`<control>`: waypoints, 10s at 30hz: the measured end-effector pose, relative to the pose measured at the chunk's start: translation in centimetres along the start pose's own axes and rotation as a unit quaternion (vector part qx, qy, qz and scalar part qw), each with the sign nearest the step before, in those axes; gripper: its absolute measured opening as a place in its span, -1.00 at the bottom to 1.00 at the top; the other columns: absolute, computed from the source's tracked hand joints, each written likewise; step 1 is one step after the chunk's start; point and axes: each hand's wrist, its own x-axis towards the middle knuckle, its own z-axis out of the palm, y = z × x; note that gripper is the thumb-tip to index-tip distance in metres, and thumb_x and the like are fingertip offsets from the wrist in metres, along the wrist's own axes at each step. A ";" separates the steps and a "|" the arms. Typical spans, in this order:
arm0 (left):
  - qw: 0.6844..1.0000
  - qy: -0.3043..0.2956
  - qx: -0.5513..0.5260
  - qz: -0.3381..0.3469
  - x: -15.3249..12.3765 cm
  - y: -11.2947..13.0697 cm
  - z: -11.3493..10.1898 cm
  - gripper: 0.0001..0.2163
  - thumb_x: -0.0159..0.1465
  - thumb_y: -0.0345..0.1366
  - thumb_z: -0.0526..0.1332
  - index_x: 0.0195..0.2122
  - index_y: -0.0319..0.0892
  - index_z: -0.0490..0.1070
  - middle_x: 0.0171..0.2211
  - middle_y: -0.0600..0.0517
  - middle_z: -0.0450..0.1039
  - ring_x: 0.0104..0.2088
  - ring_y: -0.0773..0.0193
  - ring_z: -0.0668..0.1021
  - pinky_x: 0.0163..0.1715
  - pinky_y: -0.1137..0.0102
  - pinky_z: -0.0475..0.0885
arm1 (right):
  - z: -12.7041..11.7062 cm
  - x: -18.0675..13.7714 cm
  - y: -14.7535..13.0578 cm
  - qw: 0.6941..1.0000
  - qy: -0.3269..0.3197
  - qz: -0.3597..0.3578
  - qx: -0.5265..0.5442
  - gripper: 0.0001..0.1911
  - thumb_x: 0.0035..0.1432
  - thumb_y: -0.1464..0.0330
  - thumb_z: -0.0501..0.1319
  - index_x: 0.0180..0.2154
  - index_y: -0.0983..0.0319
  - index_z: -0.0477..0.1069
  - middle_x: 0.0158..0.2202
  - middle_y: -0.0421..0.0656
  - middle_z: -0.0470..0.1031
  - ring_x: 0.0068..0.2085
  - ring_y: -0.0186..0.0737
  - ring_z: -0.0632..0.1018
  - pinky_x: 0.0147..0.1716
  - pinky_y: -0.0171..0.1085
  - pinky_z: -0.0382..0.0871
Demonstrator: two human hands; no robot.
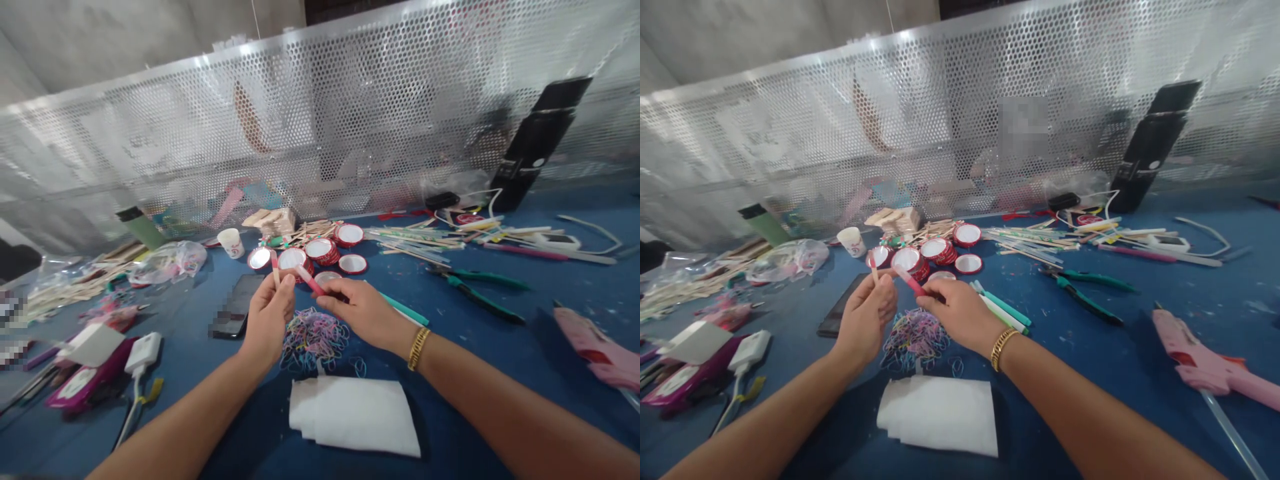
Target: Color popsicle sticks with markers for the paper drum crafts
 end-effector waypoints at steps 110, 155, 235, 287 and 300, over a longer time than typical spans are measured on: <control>0.989 -0.072 0.019 -0.127 -0.8 -0.9 0.3 -0.80 0.22 -0.18 0.28 -0.23 -0.19 0.45 -0.59 0.19 0.06 -0.62 0.49 0.08 -0.68 0.57 -0.05 | -9.5 -0.6 1.4 0.785 -0.076 0.340 -0.513 -0.70 0.13 0.35 0.15 -0.14 0.23 0.57 -0.04 0.07 0.58 -0.04 0.10 0.57 -0.17 -0.08 0.41; 0.985 -0.093 0.035 -0.143 -1.1 -0.7 0.5 -0.77 0.22 -0.16 0.27 -0.22 -0.21 0.44 -0.55 0.19 0.07 -0.60 0.49 0.13 -0.65 0.56 -0.04 | -7.5 -0.9 -0.2 0.788 -0.109 0.314 -0.519 -0.68 0.09 0.43 0.15 -0.14 0.28 0.58 -0.11 0.13 0.60 -0.09 0.11 0.60 -0.22 -0.10 0.42; 0.979 -0.145 0.065 -0.125 -2.8 -0.2 1.8 -0.59 0.17 0.09 0.28 -0.26 -0.20 0.38 -0.61 0.15 0.38 -0.65 0.41 0.44 -0.65 0.53 0.39 | 0.9 -2.3 -3.0 0.947 0.247 -0.191 -0.070 -0.92 0.12 0.47 0.22 -0.32 0.19 0.35 -0.40 -0.25 0.46 -0.34 -0.28 0.48 -0.27 -0.25 0.33; 0.977 -0.148 0.097 -0.118 -2.8 -0.3 1.7 -0.59 0.18 0.13 0.24 -0.40 -0.18 0.33 -0.54 0.05 0.48 -0.64 0.33 0.53 -0.67 0.49 0.40 | 0.5 -2.2 -3.1 0.931 0.274 -0.221 -0.091 -0.87 0.15 0.48 0.18 -0.41 0.17 0.28 -0.48 -0.27 0.39 -0.43 -0.31 0.43 -0.31 -0.18 0.33; 0.976 -0.154 0.115 -0.104 -3.0 -0.4 1.6 -0.59 0.21 0.13 0.21 -0.43 -0.17 0.32 -0.58 0.07 0.45 -0.64 0.33 0.52 -0.64 0.49 0.41 | 0.5 -2.2 -3.2 0.937 0.260 -0.213 -0.098 -0.84 0.15 0.48 0.18 -0.44 0.18 0.28 -0.50 -0.28 0.38 -0.44 -0.31 0.40 -0.28 -0.18 0.30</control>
